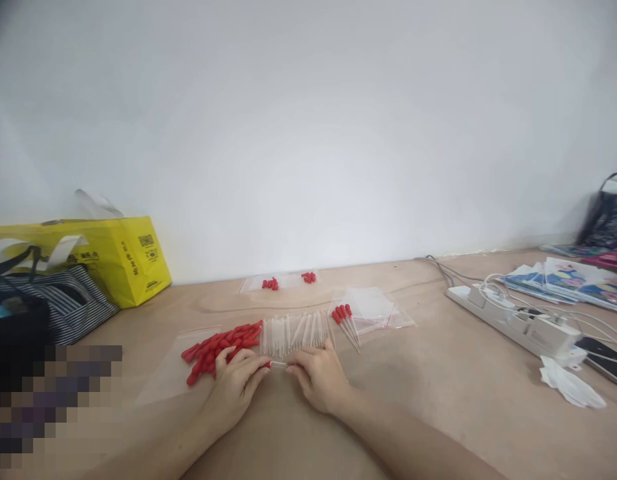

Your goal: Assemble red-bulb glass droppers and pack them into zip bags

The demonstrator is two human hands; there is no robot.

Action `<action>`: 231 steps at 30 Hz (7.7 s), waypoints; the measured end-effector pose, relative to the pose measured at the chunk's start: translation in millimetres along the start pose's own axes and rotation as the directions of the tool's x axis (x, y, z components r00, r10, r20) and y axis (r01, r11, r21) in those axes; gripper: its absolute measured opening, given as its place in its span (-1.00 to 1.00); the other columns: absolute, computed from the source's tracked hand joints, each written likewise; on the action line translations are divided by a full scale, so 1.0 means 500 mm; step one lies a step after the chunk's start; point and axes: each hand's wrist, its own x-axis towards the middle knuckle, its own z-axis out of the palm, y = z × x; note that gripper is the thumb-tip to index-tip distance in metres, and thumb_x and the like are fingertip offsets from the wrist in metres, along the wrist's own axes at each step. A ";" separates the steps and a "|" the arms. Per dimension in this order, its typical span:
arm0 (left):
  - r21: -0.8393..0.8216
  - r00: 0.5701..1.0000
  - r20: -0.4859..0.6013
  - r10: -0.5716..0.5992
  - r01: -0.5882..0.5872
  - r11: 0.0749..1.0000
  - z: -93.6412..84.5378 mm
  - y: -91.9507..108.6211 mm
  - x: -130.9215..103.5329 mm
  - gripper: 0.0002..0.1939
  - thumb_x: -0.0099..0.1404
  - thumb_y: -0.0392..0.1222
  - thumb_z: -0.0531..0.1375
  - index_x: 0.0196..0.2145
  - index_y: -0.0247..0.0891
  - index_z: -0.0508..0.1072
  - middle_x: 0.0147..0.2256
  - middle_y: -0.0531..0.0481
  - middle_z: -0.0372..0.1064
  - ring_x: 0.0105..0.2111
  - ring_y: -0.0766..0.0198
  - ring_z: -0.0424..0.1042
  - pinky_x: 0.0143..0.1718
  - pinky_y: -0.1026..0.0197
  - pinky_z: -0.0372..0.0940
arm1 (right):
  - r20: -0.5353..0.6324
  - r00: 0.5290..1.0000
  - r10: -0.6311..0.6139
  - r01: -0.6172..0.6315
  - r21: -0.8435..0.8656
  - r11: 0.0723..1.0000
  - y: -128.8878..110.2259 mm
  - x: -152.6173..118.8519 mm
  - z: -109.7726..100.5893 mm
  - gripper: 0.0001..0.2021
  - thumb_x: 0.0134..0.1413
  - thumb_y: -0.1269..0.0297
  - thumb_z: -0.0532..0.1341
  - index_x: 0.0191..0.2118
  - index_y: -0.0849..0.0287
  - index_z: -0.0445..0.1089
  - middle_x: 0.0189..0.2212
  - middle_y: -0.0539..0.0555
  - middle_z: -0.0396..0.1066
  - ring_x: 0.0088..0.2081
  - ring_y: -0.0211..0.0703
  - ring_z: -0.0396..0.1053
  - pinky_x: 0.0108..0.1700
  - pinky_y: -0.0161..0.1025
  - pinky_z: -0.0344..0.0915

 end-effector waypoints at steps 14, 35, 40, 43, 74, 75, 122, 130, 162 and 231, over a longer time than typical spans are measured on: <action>-0.017 0.991 -0.009 0.136 -0.136 0.991 0.003 0.009 -0.008 -0.85 0.26 -0.27 -0.01 -0.39 -0.19 0.33 -0.48 0.11 0.39 -0.34 0.25 0.31 -0.06 -0.07 -0.23 | -0.102 0.955 -0.278 0.260 -0.164 0.952 0.029 -0.004 0.018 -0.81 0.09 0.40 0.01 -0.37 0.15 0.36 -0.51 -0.04 0.34 -0.49 -0.34 0.19 -0.34 -0.26 -0.15; -0.032 0.979 -0.009 0.201 -0.202 0.979 0.002 0.016 -0.010 -0.84 0.25 -0.30 -0.02 -0.42 -0.19 0.33 -0.49 0.13 0.38 -0.36 0.27 0.31 -0.03 -0.03 -0.19 | -0.135 0.935 -0.327 0.312 -0.122 0.942 0.014 0.000 0.041 -0.80 0.05 0.46 -0.04 -0.39 0.20 0.31 -0.54 0.00 0.31 -0.51 -0.29 0.16 -0.37 -0.27 -0.11; -0.053 0.987 0.040 0.158 -0.155 0.986 0.003 0.007 -0.004 -0.85 0.27 -0.23 -0.01 -0.37 -0.15 0.35 -0.47 0.13 0.40 -0.33 0.27 0.31 -0.01 -0.07 -0.25 | -0.102 0.955 -0.279 0.272 -0.077 0.959 0.021 0.003 0.042 -0.81 0.08 0.43 -0.03 -0.36 0.17 0.31 -0.49 0.00 0.35 -0.47 -0.28 0.21 -0.34 -0.26 -0.09; -0.053 0.994 0.025 0.107 -0.106 0.993 -0.001 -0.006 -0.003 -0.87 0.22 -0.11 0.07 -0.31 -0.14 0.36 -0.44 0.11 0.40 -0.31 0.23 0.30 0.00 -0.09 -0.25 | -0.089 0.966 -0.241 0.238 -0.041 0.970 0.025 0.004 0.035 -0.81 0.11 0.42 -0.04 -0.35 0.15 0.30 -0.45 -0.02 0.36 -0.43 -0.29 0.24 -0.32 -0.27 -0.08; -0.011 0.990 -0.011 0.142 -0.142 0.990 -0.015 0.001 -0.009 -0.81 0.24 -0.23 0.04 -0.50 -0.20 0.36 -0.54 0.14 0.37 -0.35 0.27 0.31 0.03 -0.14 -0.39 | -0.098 0.963 -0.250 0.246 -0.051 0.968 0.031 -0.004 0.030 -0.77 0.16 0.37 -0.07 -0.37 0.18 0.32 -0.49 0.00 0.35 -0.45 -0.30 0.24 -0.30 -0.26 -0.08; -0.019 0.989 -0.009 0.148 -0.148 0.989 -0.014 0.000 -0.009 -0.82 0.24 -0.24 0.04 -0.50 -0.20 0.36 -0.53 0.13 0.37 -0.34 0.27 0.31 0.02 -0.14 -0.38 | -0.097 0.963 -0.252 0.248 -0.048 0.968 0.031 -0.004 0.029 -0.76 0.16 0.36 -0.07 -0.37 0.19 0.32 -0.49 0.00 0.36 -0.45 -0.30 0.24 -0.30 -0.26 -0.08; 0.015 1.000 -0.002 0.017 -0.017 1.000 -0.009 -0.031 -0.007 -0.81 0.19 -0.15 0.08 -0.21 -0.11 0.33 -0.24 0.01 0.41 -0.18 0.12 0.29 -0.07 -0.11 -0.13 | -0.356 0.708 0.610 -0.697 -0.212 0.685 0.176 0.030 -0.069 -0.72 0.06 0.16 0.00 -0.28 0.12 0.40 -0.40 0.11 0.45 -0.24 0.00 0.33 -0.16 -0.07 -0.03; 0.023 0.999 0.028 -0.021 0.020 1.000 -0.014 -0.021 -0.006 -0.88 0.18 -0.18 0.08 -0.31 -0.11 0.36 -0.30 0.05 0.41 -0.20 0.15 0.29 -0.06 -0.10 -0.16 | -0.333 0.704 0.628 -0.707 -0.234 0.668 0.175 0.038 -0.065 -0.73 0.03 0.15 0.02 -0.23 0.12 0.36 -0.33 0.10 0.43 -0.21 -0.01 0.32 -0.14 -0.07 -0.04; 0.191 0.988 -0.148 0.039 -0.010 0.982 -0.044 -0.013 -0.017 -0.93 0.12 -0.25 0.08 -0.47 -0.21 0.34 -0.39 0.02 0.35 -0.29 0.18 0.28 -0.20 0.05 -0.04 | -0.129 0.848 0.514 -0.511 -0.456 0.729 0.077 0.075 -0.051 -0.78 0.07 0.35 -0.04 -0.30 0.32 0.30 -0.27 0.33 0.37 -0.17 0.08 0.28 -0.20 -0.10 0.01; -0.046 0.996 -0.001 0.091 -0.091 0.995 0.000 0.020 -0.006 -0.85 0.22 -0.22 0.03 -0.43 -0.17 0.38 -0.50 0.09 0.39 -0.38 0.25 0.31 -0.07 -0.01 -0.09 | -0.021 0.956 -0.294 0.290 -0.110 0.951 0.013 0.003 0.030 -0.80 0.06 0.48 -0.01 -0.32 0.17 0.33 -0.47 0.01 0.35 -0.42 -0.27 0.22 -0.31 -0.26 -0.10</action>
